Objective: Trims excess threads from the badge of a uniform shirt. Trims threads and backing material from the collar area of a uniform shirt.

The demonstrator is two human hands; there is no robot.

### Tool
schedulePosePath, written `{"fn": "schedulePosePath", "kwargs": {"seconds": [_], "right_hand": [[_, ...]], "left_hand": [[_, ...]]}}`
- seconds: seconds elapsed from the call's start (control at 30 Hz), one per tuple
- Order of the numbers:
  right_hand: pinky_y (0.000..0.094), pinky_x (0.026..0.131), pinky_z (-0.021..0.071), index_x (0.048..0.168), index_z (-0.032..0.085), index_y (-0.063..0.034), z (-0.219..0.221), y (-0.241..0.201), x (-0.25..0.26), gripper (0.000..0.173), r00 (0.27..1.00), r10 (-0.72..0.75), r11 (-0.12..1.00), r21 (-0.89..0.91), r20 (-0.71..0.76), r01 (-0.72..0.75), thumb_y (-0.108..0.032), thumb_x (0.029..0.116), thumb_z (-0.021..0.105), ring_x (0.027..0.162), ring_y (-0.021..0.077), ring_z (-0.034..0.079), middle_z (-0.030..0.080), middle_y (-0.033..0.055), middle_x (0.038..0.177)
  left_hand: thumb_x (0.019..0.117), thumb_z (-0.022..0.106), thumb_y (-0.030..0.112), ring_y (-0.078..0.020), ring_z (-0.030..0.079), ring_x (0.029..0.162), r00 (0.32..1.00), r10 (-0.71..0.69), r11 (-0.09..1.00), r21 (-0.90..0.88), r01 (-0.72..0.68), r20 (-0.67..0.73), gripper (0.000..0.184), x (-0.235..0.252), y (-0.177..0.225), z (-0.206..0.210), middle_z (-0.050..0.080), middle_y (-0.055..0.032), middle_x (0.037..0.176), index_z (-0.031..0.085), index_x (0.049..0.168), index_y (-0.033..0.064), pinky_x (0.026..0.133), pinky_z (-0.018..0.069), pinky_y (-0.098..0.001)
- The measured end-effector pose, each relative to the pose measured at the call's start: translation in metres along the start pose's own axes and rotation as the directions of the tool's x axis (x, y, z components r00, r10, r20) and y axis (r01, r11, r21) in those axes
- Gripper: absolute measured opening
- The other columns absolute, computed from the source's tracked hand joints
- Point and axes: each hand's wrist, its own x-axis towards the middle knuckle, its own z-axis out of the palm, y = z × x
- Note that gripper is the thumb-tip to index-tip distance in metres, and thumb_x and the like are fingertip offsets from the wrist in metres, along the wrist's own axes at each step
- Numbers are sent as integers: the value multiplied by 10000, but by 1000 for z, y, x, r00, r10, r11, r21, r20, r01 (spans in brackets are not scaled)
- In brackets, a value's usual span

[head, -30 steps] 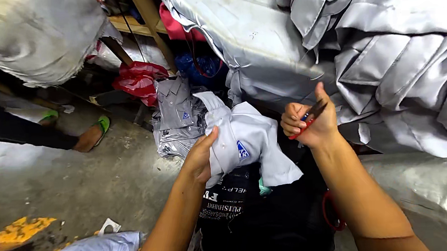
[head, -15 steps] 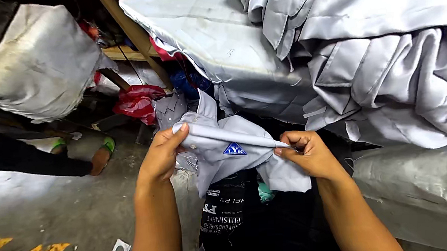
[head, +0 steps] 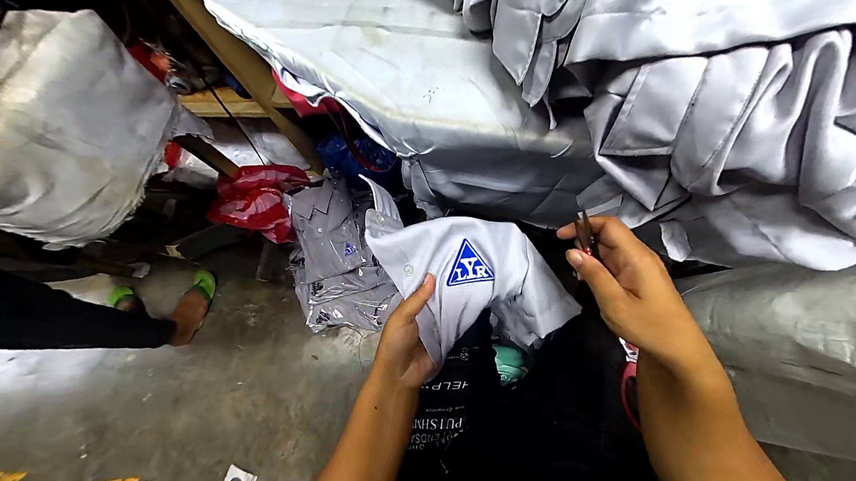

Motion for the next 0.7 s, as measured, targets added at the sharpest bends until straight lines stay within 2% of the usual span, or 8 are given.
{"fn": "schedulePosePath", "kwargs": {"seconds": [0.1,0.17,0.23,0.3,0.37,0.43,0.53,0.7], "right_hand": [[186,661,558,1376,566,-85,-2,-24,-7,376,986,-163,942,304,39,144,-275,1051,560,721,5,608,632,-61,881],[172,686,538,1464,535,-100,6,-30,-11,449,975,-204,941,293,91,170,-281,1054,552,755,-15,588,647,-51,936],[215,721,549,1468,542,-132,19,-19,-13,473,980,-147,981,143,133,128,-331,1041,569,796,-1,607,688,-37,1013],[319,690,548,1388,553,-138,29,-4,-17,457,993,-64,998,-18,100,66,-416,1026,565,758,58,621,675,-36,912],[352,663,536,1233,589,-106,30,7,-22,379,998,-42,993,-112,37,46,-417,1017,572,735,89,627,662,-20,855],[336,696,547,1161,635,-99,25,14,-28,354,998,-61,988,-140,26,65,-404,982,628,795,88,643,672,-5,909],[241,770,558,1143,686,-98,18,20,-32,298,991,-124,985,-117,46,129,-327,952,672,907,55,641,672,5,1017],[179,797,553,1081,720,-66,18,22,-33,264,985,-175,980,-95,5,175,-266,909,734,913,40,660,711,14,988]], "left_hand": [[1061,382,202,-131,741,883,983,118,992,-66,-110,138,343,-13,0,21,756,-75,939,713,1032,113,809,620,-309],[1026,460,240,-78,728,834,981,146,985,70,-156,128,277,-12,-8,27,754,-15,885,723,995,160,774,613,-270],[1036,472,176,-99,725,846,988,118,973,187,-135,95,177,-8,-19,28,741,-36,910,606,1113,89,796,618,-291],[1026,480,41,-137,734,814,993,118,961,249,-121,25,148,-6,-27,32,737,-82,894,559,1147,7,778,627,-314],[1028,459,4,-139,735,795,990,139,955,269,-126,-28,145,-7,-33,32,738,-86,877,559,1133,0,765,627,-307],[1043,429,17,-123,733,793,988,154,952,273,-141,-26,153,-8,-35,29,738,-65,868,562,1119,21,765,624,-294],[1055,397,47,-119,735,794,991,136,952,274,-133,9,177,-7,-36,22,742,-58,867,563,1116,35,763,625,-296],[1058,380,52,-125,742,788,993,116,959,262,-107,-16,197,-6,-38,17,749,-61,863,572,1095,40,756,630,-303]]}}
